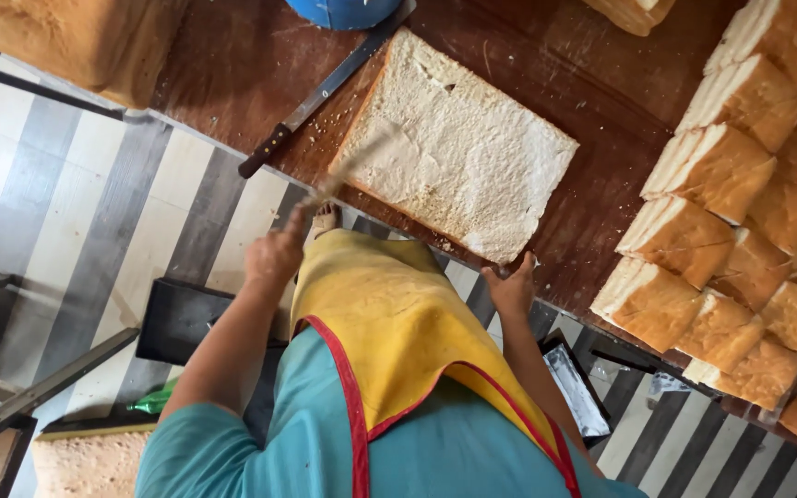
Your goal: Spreading cream onto large slices of bread and cutting them into pieces.
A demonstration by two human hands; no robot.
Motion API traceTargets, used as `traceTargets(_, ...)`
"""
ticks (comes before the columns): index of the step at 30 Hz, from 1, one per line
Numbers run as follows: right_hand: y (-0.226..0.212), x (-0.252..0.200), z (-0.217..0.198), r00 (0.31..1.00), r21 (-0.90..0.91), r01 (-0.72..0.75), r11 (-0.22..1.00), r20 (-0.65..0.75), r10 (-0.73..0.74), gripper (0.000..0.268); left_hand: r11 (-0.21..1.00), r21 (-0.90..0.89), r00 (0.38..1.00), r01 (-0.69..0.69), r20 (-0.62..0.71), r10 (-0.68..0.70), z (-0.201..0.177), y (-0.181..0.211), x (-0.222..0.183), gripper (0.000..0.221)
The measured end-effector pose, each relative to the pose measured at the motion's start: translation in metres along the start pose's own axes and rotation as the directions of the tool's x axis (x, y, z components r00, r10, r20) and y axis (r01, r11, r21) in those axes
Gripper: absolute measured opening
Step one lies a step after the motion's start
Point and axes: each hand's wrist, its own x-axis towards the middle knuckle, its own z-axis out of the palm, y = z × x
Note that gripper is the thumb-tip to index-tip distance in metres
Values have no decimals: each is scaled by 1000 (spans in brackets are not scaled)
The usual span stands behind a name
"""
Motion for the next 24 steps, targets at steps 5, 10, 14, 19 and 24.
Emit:
traceTargets(5, -12, 1, 1, 992, -22, -119, 993, 39, 120, 113, 982, -15, 978, 191, -82, -191, -21, -10, -4, 53)
traceTargets(10, -31, -1, -10, 957, -15, -274, 962, 93, 274, 108, 976, -30, 959, -218, -193, 208, -2, 34, 38, 64)
traceTargets(14, -34, 1, -12, 961, -50, -245, 968, 115, 249, 106, 912, 208, 934, -355, 121, 336, -39, 70, 83, 62)
traceTargets(19, -26, 6, -9, 982, -66, -149, 987, 104, 156, 102, 967, 184, 964, -174, 232, 130, -95, 49, 122, 54)
traceTargets(24, -29, 4, -12, 981, -74, -132, 989, 132, 140, 103, 952, 292, 980, -87, -146, 135, -76, 4, 160, 49)
